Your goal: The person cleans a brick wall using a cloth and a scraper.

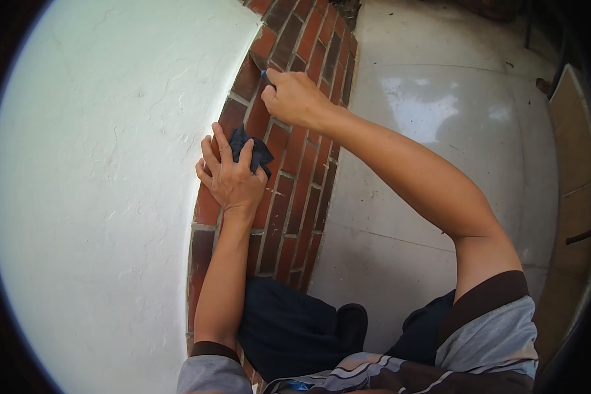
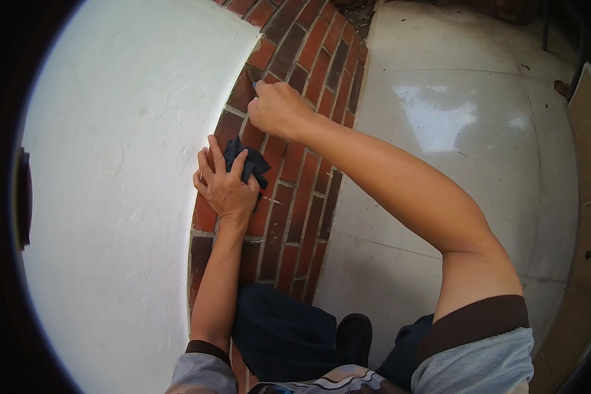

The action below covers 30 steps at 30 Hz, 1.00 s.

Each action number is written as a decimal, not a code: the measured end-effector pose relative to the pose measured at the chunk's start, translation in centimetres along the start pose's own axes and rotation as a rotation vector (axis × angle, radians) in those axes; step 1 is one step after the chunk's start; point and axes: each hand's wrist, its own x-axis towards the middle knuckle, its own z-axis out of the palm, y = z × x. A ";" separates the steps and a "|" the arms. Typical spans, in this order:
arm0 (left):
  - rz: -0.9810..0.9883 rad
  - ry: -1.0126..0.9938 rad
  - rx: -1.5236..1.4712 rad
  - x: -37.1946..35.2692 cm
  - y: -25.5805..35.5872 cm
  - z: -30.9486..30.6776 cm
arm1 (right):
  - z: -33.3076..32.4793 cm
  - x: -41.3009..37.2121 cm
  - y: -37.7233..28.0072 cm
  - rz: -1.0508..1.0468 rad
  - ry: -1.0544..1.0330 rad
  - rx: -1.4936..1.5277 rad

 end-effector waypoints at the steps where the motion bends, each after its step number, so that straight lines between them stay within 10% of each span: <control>1: -0.001 -0.001 -0.001 0.1 0.1 0.0 | 0.5 -1.2 -0.7 -0.003 -0.006 -0.021; 30: -0.047 -0.039 -0.045 0.0 -0.1 -0.2 | 0.6 -8.6 -4.3 0.071 -0.242 -0.198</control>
